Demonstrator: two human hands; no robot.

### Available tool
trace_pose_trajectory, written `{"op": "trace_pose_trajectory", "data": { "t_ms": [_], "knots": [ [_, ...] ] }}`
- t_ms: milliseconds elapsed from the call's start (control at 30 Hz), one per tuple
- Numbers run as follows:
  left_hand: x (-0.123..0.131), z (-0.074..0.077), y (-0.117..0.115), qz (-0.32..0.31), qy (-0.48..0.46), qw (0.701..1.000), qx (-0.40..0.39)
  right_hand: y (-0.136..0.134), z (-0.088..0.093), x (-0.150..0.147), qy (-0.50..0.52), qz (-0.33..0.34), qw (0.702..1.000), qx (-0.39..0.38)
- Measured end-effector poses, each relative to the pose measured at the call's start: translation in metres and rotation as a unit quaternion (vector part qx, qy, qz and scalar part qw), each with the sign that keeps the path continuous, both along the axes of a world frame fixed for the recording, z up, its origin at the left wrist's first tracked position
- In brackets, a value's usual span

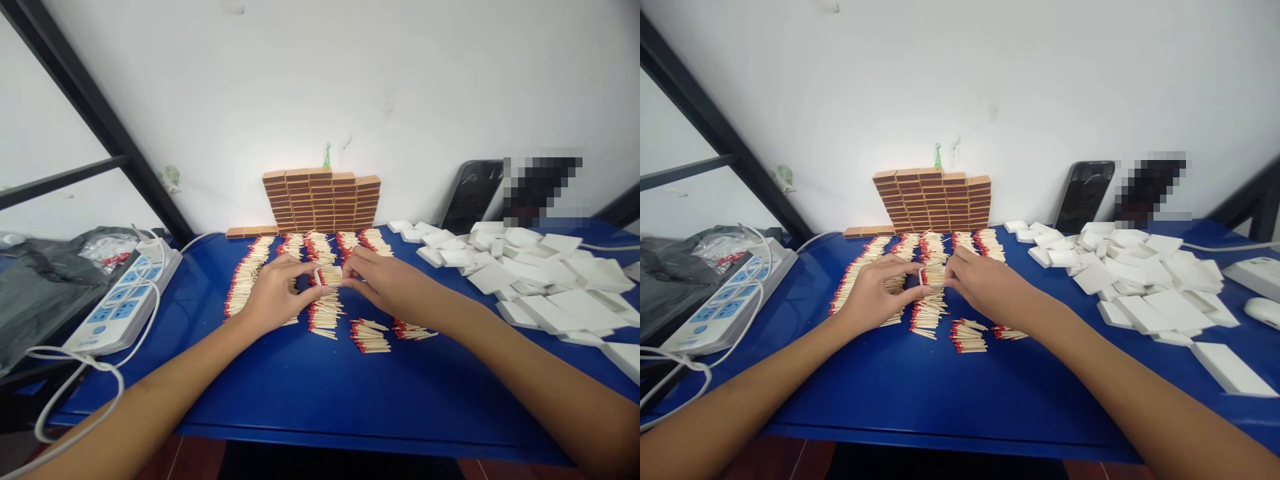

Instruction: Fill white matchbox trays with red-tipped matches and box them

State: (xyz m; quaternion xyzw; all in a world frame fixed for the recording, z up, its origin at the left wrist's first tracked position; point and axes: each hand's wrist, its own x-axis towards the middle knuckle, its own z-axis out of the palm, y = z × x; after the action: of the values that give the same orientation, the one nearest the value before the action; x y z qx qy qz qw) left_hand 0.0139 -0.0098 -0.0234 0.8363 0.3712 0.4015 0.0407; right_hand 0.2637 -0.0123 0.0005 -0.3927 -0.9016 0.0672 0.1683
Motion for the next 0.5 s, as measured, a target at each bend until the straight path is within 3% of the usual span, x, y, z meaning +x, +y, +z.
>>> {"op": "trace_pose_trajectory", "data": {
  "t_ms": [300, 400, 500],
  "knots": [
    [-0.001, 0.000, 0.001, -0.011, 0.000, 1.000, 0.005, -0.001, 0.002, -0.002, 0.068, 0.023, 0.997, -0.012],
    [-0.002, 0.000, 0.002, 0.011, -0.007, 1.000, 0.005, 0.007, 0.006, 0.006, 0.104, -0.007, 0.995, 0.009],
    [-0.002, 0.001, 0.003, 0.037, -0.016, 0.999, -0.006, 0.019, 0.006, 0.019, 0.070, -0.060, 0.996, 0.018]
  ]
}}
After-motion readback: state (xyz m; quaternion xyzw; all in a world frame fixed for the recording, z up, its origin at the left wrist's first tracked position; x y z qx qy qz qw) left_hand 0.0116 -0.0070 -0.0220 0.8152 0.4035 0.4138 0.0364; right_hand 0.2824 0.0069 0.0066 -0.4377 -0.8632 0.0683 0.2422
